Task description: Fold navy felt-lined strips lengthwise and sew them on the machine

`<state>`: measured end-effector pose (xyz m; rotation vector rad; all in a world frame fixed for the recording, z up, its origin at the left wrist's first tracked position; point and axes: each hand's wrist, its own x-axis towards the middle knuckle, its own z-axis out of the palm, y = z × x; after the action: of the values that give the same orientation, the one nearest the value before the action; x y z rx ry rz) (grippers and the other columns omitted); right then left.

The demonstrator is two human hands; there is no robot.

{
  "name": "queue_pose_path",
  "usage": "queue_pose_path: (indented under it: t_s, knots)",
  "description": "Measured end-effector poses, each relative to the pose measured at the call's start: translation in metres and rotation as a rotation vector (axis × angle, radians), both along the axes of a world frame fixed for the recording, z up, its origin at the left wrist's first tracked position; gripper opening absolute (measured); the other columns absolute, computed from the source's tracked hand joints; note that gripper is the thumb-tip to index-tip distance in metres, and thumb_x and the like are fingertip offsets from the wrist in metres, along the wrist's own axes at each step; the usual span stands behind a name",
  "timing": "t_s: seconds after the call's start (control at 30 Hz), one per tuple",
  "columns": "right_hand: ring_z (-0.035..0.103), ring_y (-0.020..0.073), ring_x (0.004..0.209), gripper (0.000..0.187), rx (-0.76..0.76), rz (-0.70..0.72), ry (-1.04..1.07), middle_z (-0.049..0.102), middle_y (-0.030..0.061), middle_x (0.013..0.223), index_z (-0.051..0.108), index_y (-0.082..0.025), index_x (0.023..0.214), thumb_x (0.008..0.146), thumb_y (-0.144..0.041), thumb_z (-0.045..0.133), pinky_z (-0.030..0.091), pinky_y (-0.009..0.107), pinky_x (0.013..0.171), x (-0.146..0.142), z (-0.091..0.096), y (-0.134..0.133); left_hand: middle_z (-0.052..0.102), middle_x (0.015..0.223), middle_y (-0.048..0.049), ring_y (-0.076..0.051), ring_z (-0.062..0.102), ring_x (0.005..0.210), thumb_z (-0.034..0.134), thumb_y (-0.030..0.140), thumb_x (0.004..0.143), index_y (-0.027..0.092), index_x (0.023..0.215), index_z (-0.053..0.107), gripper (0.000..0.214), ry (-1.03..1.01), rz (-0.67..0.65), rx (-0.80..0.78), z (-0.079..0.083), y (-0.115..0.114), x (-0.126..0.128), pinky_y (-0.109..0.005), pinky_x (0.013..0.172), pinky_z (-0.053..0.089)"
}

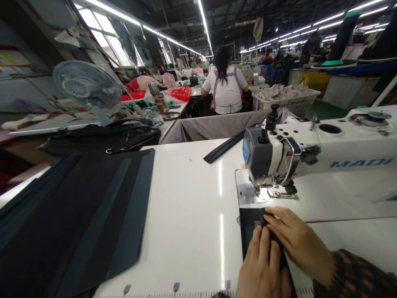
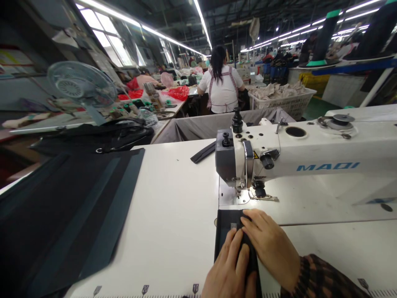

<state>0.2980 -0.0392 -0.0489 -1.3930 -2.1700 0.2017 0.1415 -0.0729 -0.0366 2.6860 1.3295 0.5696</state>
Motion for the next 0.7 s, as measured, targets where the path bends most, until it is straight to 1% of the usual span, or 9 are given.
queue_pose_path:
  t_s: [0.07, 0.13, 0.27, 0.33, 0.43, 0.5, 0.57, 0.63, 0.7]
  knots:
    - [0.036, 0.0187, 0.119, 0.037, 0.034, 0.042, -0.117, 0.042, 0.0074, 0.128, 0.043, -0.014, 0.123, 0.088, -0.018, 0.032, 0.037, 0.035, 0.098, 0.001, -0.005, -0.014, 0.047, 0.126, -0.0099, -0.029, 0.042, 0.116, 0.048, 0.032, 0.077, 0.013, 0.107, 0.055, 0.037, -0.021, 0.003, -0.004, 0.002, 0.0, 0.001, -0.036, 0.093, 0.044]
    - [0.031, 0.0188, 0.123, 0.042, 0.053, 0.051, -0.19, 0.037, 0.0074, 0.133, 0.036, -0.011, 0.128, 0.087, -0.017, 0.032, 0.038, 0.033, 0.099, 0.001, -0.007, -0.022, 0.05, 0.124, -0.0096, -0.028, 0.044, 0.114, 0.048, 0.031, 0.076, 0.013, 0.106, 0.056, 0.035, -0.054, 0.019, 0.003, 0.002, -0.002, 0.002, -0.036, 0.093, 0.044]
    - [0.027, 0.0191, 0.124, 0.043, 0.074, 0.075, -0.266, 0.032, 0.0065, 0.135, 0.035, -0.01, 0.129, 0.088, -0.019, 0.033, 0.038, 0.033, 0.098, 0.001, -0.005, -0.024, 0.056, 0.114, -0.0092, -0.025, 0.049, 0.108, 0.051, 0.023, 0.072, 0.012, 0.103, 0.057, 0.033, -0.084, 0.09, -0.034, -0.001, -0.006, 0.004, -0.034, 0.091, 0.046]
    - [0.027, 0.0194, 0.124, 0.043, 0.088, 0.077, -0.303, 0.032, 0.0068, 0.135, 0.035, -0.01, 0.129, 0.088, -0.02, 0.033, 0.037, 0.035, 0.099, 0.0, -0.003, -0.024, 0.054, 0.117, -0.0121, -0.027, 0.048, 0.109, 0.05, 0.021, 0.072, 0.009, 0.105, 0.055, 0.036, -0.05, 0.093, -0.028, -0.002, -0.009, 0.005, -0.035, 0.092, 0.045]
    - [0.027, 0.0198, 0.125, 0.044, 0.125, 0.078, -0.374, 0.031, 0.0075, 0.135, 0.033, -0.01, 0.13, 0.088, -0.021, 0.034, 0.037, 0.038, 0.099, 0.0, -0.001, -0.024, 0.046, 0.125, -0.0157, -0.029, 0.042, 0.116, 0.049, 0.022, 0.074, 0.004, 0.113, 0.049, 0.043, -0.02, 0.088, -0.02, 0.0, -0.013, 0.008, -0.038, 0.094, 0.043]
    - [0.026, 0.0202, 0.125, 0.045, 0.15, 0.091, -0.418, 0.029, 0.0079, 0.136, 0.032, -0.01, 0.131, 0.087, -0.019, 0.034, 0.036, 0.039, 0.099, 0.001, 0.0, -0.025, 0.042, 0.129, -0.0149, -0.028, 0.039, 0.119, 0.048, 0.021, 0.074, 0.005, 0.116, 0.046, 0.045, -0.036, 0.095, -0.061, 0.004, -0.014, 0.008, -0.038, 0.095, 0.042]
    - [0.025, 0.0207, 0.125, 0.045, 0.166, 0.1, -0.438, 0.029, 0.0083, 0.136, 0.031, -0.01, 0.131, 0.087, -0.019, 0.034, 0.036, 0.04, 0.099, 0.001, 0.001, -0.025, 0.045, 0.127, -0.012, -0.025, 0.04, 0.118, 0.045, 0.017, 0.076, 0.01, 0.113, 0.048, 0.037, -0.078, 0.114, -0.108, 0.01, -0.014, 0.004, -0.038, 0.095, 0.042]
    - [0.026, 0.0215, 0.125, 0.045, 0.176, 0.099, -0.43, 0.03, 0.009, 0.136, 0.032, -0.01, 0.13, 0.087, -0.02, 0.035, 0.036, 0.041, 0.099, 0.001, 0.0, -0.025, 0.05, 0.12, -0.0116, -0.023, 0.045, 0.114, 0.04, 0.017, 0.08, 0.012, 0.104, 0.052, 0.026, -0.152, 0.223, -0.145, 0.019, -0.013, -0.004, -0.038, 0.094, 0.042]
    - [0.027, 0.0221, 0.124, 0.045, 0.187, 0.09, -0.409, 0.031, 0.0102, 0.135, 0.033, -0.01, 0.13, 0.087, -0.022, 0.035, 0.036, 0.041, 0.098, 0.001, -0.001, -0.024, 0.054, 0.108, -0.0137, -0.022, 0.051, 0.104, 0.037, 0.021, 0.084, 0.011, 0.102, 0.05, 0.024, -0.238, 0.408, -0.2, 0.027, -0.011, -0.014, -0.038, 0.089, 0.043]
